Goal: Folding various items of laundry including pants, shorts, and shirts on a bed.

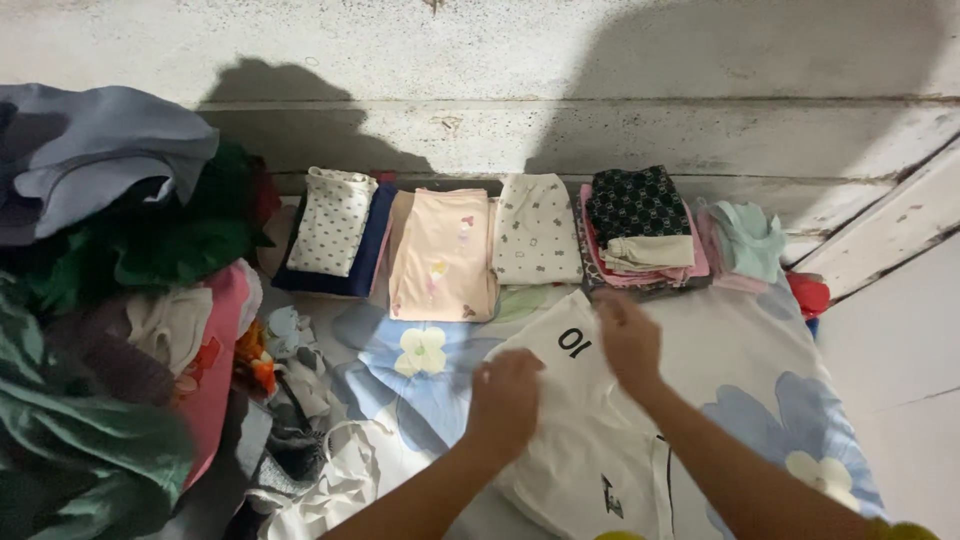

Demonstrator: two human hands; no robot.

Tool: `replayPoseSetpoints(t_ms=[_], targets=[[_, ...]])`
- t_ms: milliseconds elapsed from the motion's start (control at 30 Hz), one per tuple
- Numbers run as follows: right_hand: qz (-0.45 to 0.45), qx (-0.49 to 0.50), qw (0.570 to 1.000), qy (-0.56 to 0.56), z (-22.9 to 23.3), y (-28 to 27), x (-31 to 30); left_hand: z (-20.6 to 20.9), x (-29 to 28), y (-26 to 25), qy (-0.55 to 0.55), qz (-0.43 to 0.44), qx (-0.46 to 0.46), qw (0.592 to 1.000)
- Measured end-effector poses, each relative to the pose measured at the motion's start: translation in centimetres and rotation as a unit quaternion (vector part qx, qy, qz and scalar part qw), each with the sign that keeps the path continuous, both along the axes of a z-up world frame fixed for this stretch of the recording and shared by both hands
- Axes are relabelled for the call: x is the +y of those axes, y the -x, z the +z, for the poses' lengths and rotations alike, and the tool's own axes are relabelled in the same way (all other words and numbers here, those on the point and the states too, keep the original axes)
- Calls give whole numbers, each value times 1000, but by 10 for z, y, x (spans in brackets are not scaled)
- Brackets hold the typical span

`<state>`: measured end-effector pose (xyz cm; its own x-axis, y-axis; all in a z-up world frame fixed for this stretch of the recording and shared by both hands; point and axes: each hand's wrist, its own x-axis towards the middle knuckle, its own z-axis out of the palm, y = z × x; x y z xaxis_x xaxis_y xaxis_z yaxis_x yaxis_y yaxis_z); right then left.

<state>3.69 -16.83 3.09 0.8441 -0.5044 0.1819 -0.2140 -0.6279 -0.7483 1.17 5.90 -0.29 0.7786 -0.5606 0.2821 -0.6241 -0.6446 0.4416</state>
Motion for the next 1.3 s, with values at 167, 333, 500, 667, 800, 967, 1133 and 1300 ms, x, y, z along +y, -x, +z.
replayPoseSetpoints(t_ms=[167,333,500,667,800,967,1133,1300], targets=[[309,-65,936,153,6,67,38,-29,1,11,-51,7,-25,998],[190,-74,960,190,-14,75,0,-11,20,12,-32,-13,43,998],[-57,203,966,151,-21,65,-57,-2,4,18,-90,25,13,996],[157,149,970,109,-60,40,-99,-6,-14,15,-89,-1,-6,996],[226,223,934,162,-58,28,-110,-34,-18,0,-107,35,22,993],[91,349,922,142,-39,35,-104,-50,-11,-17,-133,26,-32,990],[137,351,902,212,-31,27,-99,1,-25,-13,-176,55,23,983],[51,423,900,89,30,24,-63,20,-41,-40,-100,94,35,990]])
